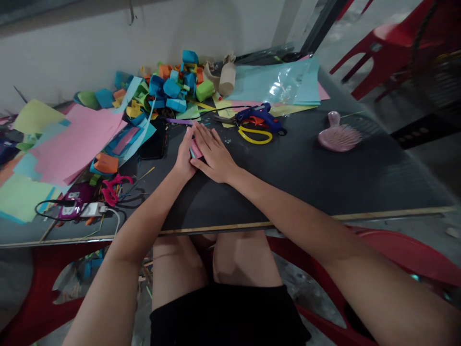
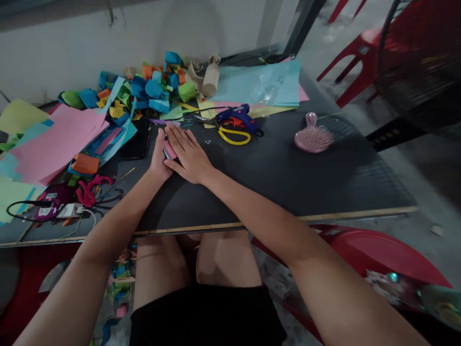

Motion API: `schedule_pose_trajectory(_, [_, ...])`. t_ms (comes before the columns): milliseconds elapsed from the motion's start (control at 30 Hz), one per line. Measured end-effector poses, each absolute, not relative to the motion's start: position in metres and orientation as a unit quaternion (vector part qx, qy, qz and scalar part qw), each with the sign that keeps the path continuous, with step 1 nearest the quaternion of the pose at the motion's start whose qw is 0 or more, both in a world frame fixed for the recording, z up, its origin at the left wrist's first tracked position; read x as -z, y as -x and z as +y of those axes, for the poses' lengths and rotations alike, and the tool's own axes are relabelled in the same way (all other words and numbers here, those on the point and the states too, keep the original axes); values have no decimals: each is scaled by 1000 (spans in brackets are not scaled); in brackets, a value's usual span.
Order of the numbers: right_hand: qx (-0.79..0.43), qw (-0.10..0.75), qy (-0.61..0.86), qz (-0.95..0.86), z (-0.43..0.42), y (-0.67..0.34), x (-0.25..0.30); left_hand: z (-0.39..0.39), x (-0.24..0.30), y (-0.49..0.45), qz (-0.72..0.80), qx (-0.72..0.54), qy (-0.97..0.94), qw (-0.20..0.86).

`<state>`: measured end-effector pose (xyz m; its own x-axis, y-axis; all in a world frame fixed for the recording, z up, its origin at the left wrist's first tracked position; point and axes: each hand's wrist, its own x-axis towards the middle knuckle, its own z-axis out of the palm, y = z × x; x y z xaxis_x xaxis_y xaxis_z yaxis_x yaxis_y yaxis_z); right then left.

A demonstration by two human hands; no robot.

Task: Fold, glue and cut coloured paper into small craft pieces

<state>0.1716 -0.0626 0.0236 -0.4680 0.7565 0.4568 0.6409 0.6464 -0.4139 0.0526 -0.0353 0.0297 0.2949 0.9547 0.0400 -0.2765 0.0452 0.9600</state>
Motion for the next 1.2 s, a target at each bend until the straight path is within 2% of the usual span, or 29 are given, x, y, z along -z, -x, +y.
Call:
schedule_pose_trajectory(167, [-69,333,418,-842,-66,-171,-24,-40,-29,-51,342,-480,-555,587])
schedule_pose_trajectory(267, [-50,389,418,-819,-67,-174,-26,-39,-30,-43,350,-487,-579,552])
schedule_pose_trajectory(367, [-13,473,427,-771,-66,-181,-28,-32,-37,-27,398,-466,-666,426])
schedule_pose_trajectory(500, [13,507,476,-719,-58,-190,-26,-26,-50,-5,422,-245,-850,198])
schedule_pose_trajectory(600, [2,502,498,-707,-52,-194,-22,-29,-53,-2,413,-129,-895,110])
schedule_pose_trajectory(733, [-24,518,470,-714,-49,-195,-21,-35,-50,-11,390,-105,-911,79])
schedule_pose_trajectory(833, [-53,529,453,-716,-49,-197,-22,-35,-43,-16,367,-129,-915,104])
schedule_pose_trajectory(1000, [-167,468,493,-714,-45,-203,-19,-26,-32,-11,381,-203,-890,146])
schedule_pose_trajectory(1200, [-313,440,522,-661,-45,-200,-16,-27,-35,-9,410,-177,-889,96])
